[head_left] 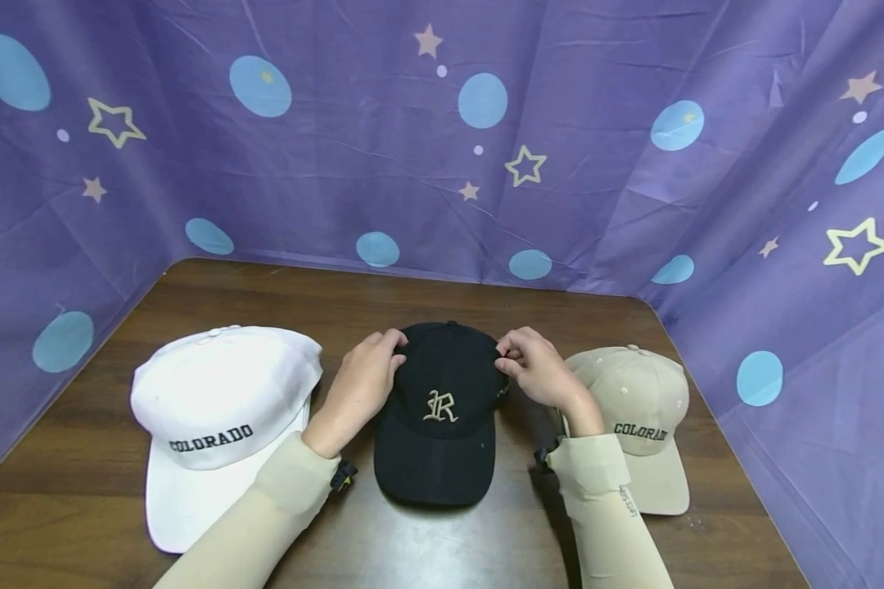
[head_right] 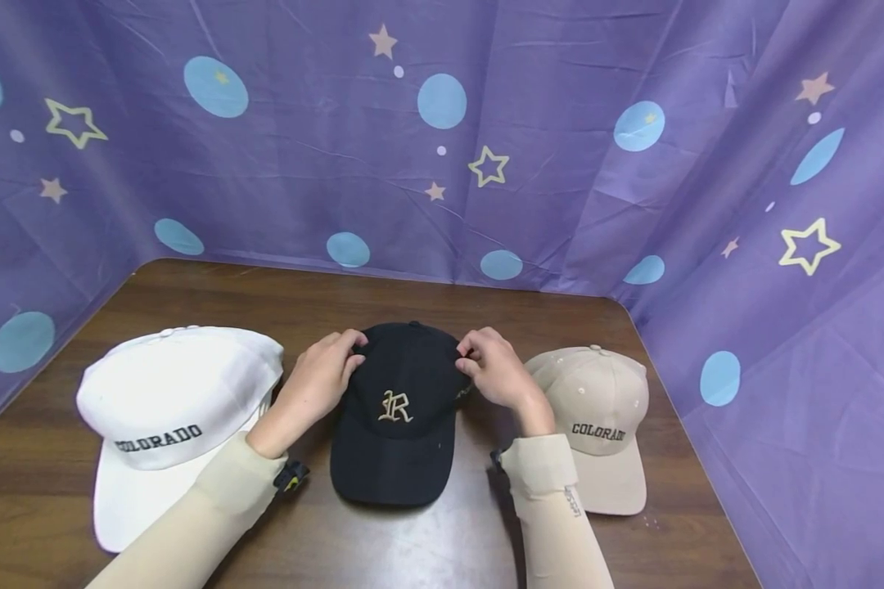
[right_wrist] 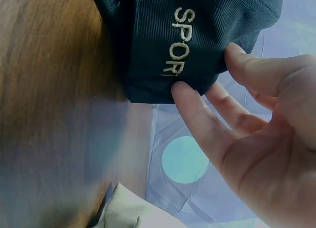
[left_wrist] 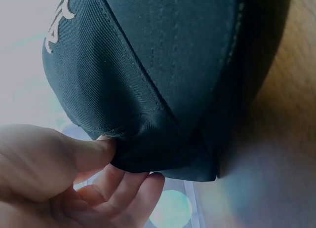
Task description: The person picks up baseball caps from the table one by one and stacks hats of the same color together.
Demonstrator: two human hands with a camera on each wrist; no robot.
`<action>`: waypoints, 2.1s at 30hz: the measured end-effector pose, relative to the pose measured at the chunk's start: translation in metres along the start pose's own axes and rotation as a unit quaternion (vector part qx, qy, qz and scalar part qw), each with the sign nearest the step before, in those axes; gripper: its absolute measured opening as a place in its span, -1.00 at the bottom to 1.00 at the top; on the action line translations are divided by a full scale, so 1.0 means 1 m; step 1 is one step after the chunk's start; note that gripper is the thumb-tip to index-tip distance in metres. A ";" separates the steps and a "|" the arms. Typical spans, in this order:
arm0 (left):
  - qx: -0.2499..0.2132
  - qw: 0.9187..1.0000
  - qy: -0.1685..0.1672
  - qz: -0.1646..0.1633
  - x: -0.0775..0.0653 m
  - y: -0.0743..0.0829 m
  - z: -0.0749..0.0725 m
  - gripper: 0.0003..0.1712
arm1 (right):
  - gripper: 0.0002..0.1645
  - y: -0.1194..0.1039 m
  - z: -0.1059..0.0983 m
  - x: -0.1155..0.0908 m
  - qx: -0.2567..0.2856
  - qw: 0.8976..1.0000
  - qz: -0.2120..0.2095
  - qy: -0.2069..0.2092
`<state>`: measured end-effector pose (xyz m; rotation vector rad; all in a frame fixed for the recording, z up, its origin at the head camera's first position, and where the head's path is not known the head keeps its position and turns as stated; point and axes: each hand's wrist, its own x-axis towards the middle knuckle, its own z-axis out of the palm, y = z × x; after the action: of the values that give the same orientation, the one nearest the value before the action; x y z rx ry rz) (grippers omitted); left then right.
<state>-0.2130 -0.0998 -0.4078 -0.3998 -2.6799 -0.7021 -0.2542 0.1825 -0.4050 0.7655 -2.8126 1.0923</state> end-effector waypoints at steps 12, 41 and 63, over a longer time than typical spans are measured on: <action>-0.020 1.000 -0.011 0.013 0.003 -0.009 0.003 -0.81 | -0.92 0.005 0.004 0.002 0.000 1.000 0.004 0.009; -0.037 0.999 -0.017 0.032 0.012 -0.014 0.002 -0.82 | -0.91 0.011 0.006 0.005 -0.014 0.999 -0.003 0.042; -0.018 0.998 -0.052 0.018 0.014 -0.007 -0.013 -0.77 | -0.86 0.008 -0.002 0.000 -0.014 0.999 0.013 0.041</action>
<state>-0.2245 -0.1098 -0.3952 -0.5055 -2.7519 -0.7402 -0.2581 0.1888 -0.4084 0.6674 -2.7699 1.0605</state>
